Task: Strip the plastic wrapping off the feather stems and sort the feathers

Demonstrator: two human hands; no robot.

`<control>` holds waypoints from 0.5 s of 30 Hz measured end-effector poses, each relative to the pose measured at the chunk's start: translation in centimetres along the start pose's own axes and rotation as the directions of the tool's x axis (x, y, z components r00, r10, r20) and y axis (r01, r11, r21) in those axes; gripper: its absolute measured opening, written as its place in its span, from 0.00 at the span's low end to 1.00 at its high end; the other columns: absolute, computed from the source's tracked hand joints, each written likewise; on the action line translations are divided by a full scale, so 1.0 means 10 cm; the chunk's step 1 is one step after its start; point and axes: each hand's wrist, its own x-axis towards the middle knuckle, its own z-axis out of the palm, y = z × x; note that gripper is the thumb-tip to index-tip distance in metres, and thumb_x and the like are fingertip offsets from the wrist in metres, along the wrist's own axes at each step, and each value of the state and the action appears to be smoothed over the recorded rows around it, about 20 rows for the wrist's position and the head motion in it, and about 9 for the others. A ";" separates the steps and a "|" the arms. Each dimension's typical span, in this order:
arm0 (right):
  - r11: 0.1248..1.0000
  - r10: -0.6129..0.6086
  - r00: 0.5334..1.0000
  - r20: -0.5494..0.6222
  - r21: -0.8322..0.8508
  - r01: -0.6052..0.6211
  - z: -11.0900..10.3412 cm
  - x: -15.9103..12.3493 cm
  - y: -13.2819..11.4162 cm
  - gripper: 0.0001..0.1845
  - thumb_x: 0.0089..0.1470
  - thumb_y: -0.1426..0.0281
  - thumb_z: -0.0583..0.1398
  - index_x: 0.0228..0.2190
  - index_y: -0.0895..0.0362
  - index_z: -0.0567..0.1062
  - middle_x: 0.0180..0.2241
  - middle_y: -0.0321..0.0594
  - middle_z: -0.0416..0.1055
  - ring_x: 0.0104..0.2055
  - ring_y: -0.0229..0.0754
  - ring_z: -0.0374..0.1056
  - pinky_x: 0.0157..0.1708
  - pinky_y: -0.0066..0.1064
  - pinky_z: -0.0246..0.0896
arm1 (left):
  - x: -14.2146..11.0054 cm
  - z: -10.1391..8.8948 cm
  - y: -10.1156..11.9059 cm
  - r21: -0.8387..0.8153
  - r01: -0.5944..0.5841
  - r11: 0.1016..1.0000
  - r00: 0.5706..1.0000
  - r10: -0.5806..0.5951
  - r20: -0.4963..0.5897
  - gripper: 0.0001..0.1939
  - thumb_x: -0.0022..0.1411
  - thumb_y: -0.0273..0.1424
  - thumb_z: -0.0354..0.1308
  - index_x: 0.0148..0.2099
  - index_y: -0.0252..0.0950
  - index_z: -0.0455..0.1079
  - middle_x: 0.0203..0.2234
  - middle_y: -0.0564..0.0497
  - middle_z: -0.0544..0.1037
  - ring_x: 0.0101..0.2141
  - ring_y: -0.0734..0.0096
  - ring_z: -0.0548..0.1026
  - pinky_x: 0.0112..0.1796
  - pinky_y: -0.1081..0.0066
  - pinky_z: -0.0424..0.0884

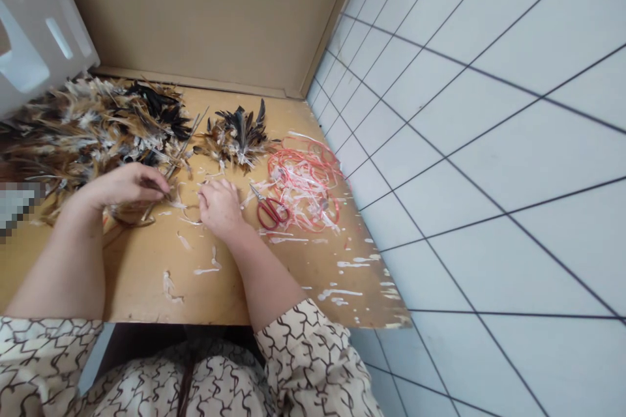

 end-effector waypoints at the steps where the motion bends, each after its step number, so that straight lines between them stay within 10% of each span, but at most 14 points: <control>1: 1.000 0.001 1.000 0.004 0.000 -0.001 0.00 0.00 -0.01 0.11 0.53 0.73 0.52 0.32 0.58 0.75 0.34 0.44 0.73 0.40 0.45 0.62 0.42 0.37 0.53 | -0.03 -0.07 -0.01 -0.037 0.064 0.997 0.991 -0.068 -0.115 0.09 0.41 0.33 0.58 0.27 0.37 0.74 0.18 0.53 0.75 0.20 0.71 0.69 0.25 0.72 0.65; 5: 1.000 0.002 1.000 0.025 -0.002 -0.002 0.00 -0.01 -0.05 0.11 0.53 0.73 0.52 0.34 0.59 0.74 0.35 0.45 0.73 0.41 0.45 0.62 0.42 0.37 0.53 | -0.07 -0.21 -0.04 0.049 0.309 0.950 0.845 -0.251 -0.472 0.10 0.46 0.35 0.55 0.29 0.36 0.74 0.14 0.52 0.72 0.20 0.67 0.70 0.24 0.71 0.64; 11: 1.000 -0.010 0.999 0.031 -0.011 0.010 0.01 -0.02 -0.07 0.11 0.54 0.73 0.52 0.34 0.59 0.75 0.36 0.45 0.74 0.42 0.44 0.63 0.43 0.36 0.53 | 0.12 -0.04 0.00 0.321 0.582 0.747 0.775 -0.391 -0.496 0.16 0.47 0.43 0.56 0.19 0.36 0.70 0.21 0.41 0.75 0.32 0.49 0.75 0.30 0.63 0.67; 15: 1.000 -0.007 0.999 0.049 -0.021 0.008 0.00 -0.03 -0.09 0.11 0.54 0.73 0.52 0.33 0.59 0.75 0.36 0.45 0.74 0.42 0.44 0.63 0.44 0.36 0.52 | 0.19 0.05 -0.04 0.159 0.548 0.821 0.772 -0.423 -0.475 0.08 0.42 0.34 0.59 0.17 0.38 0.66 0.16 0.48 0.72 0.29 0.57 0.74 0.29 0.67 0.66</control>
